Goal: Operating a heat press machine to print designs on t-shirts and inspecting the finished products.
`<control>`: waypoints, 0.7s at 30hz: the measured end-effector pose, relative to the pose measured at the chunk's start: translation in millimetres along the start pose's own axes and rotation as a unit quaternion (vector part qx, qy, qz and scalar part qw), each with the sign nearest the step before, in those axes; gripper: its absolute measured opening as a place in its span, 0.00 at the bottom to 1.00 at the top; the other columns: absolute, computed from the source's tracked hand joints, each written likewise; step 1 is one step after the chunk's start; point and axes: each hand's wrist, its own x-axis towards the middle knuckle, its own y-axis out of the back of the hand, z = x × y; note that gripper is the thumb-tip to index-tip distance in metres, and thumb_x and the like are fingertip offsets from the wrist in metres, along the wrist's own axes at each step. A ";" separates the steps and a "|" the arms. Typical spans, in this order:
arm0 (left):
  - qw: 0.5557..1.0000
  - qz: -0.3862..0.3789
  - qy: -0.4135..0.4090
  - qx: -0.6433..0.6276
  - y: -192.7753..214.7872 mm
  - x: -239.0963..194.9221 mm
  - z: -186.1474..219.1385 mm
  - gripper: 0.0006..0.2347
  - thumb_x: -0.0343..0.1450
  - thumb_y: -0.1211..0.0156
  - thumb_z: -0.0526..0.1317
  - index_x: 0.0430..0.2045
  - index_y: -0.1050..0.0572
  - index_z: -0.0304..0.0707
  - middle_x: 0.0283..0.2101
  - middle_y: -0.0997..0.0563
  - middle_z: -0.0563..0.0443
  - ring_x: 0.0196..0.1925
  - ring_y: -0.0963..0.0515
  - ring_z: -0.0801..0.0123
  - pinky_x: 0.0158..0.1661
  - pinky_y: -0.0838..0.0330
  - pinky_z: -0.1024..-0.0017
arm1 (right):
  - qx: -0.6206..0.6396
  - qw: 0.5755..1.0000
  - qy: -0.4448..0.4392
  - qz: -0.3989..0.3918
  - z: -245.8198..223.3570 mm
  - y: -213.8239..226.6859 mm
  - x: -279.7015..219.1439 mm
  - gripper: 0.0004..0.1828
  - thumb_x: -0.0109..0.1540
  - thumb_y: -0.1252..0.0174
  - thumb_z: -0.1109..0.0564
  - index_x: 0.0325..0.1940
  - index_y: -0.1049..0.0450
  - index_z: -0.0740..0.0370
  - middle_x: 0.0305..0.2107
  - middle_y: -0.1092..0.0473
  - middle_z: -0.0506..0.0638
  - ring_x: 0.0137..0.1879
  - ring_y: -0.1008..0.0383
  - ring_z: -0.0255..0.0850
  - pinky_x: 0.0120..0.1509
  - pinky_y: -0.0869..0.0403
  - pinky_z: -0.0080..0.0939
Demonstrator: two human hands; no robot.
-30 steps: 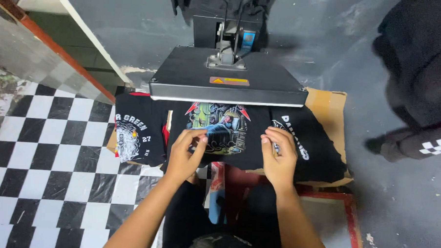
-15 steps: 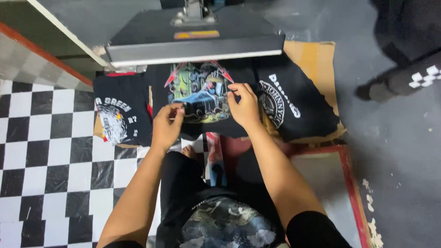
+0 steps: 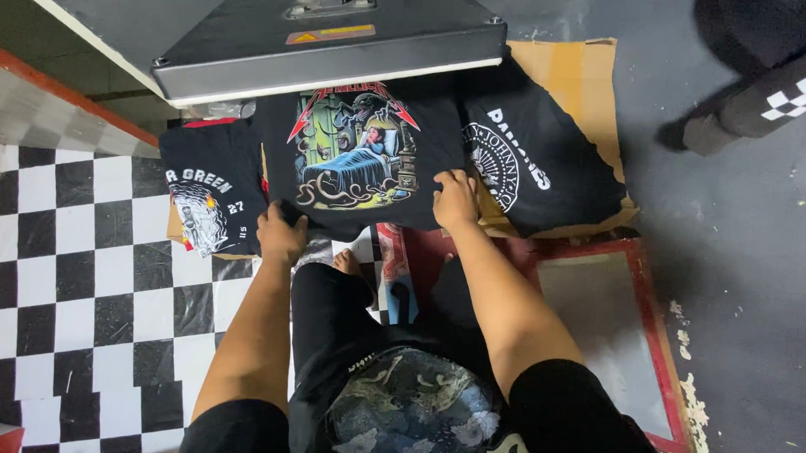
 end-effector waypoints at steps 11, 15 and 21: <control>0.996 0.068 0.018 0.052 -2.5 24.6 -29.2 0.18 0.70 0.33 0.51 0.42 0.21 0.35 0.41 0.18 0.35 0.47 0.16 0.39 0.49 0.22 0.54 | -0.025 0.991 -0.129 -0.003 29.1 -23.6 17.9 0.22 0.61 0.35 0.55 0.58 0.32 0.58 0.51 0.35 0.62 0.57 0.27 0.61 0.62 0.28 0.59; 0.996 0.083 0.012 0.033 16.4 9.8 -21.6 0.15 0.74 0.45 0.47 0.37 0.21 0.30 0.35 0.16 0.33 0.43 0.15 0.43 0.48 0.22 0.57 | 0.037 0.988 -0.149 0.026 43.0 -31.2 25.4 0.21 0.63 0.38 0.64 0.60 0.32 0.63 0.49 0.33 0.63 0.56 0.25 0.60 0.61 0.26 0.59; 0.998 0.049 -0.003 0.031 -5.3 41.8 -52.1 0.10 0.71 0.44 0.47 0.32 0.14 0.51 0.33 0.14 0.38 0.44 0.15 0.43 0.46 0.20 0.57 | 0.060 0.983 -0.171 0.044 61.5 -35.8 25.5 0.08 0.63 0.38 0.60 0.45 0.27 0.59 0.42 0.30 0.58 0.55 0.22 0.57 0.59 0.22 0.52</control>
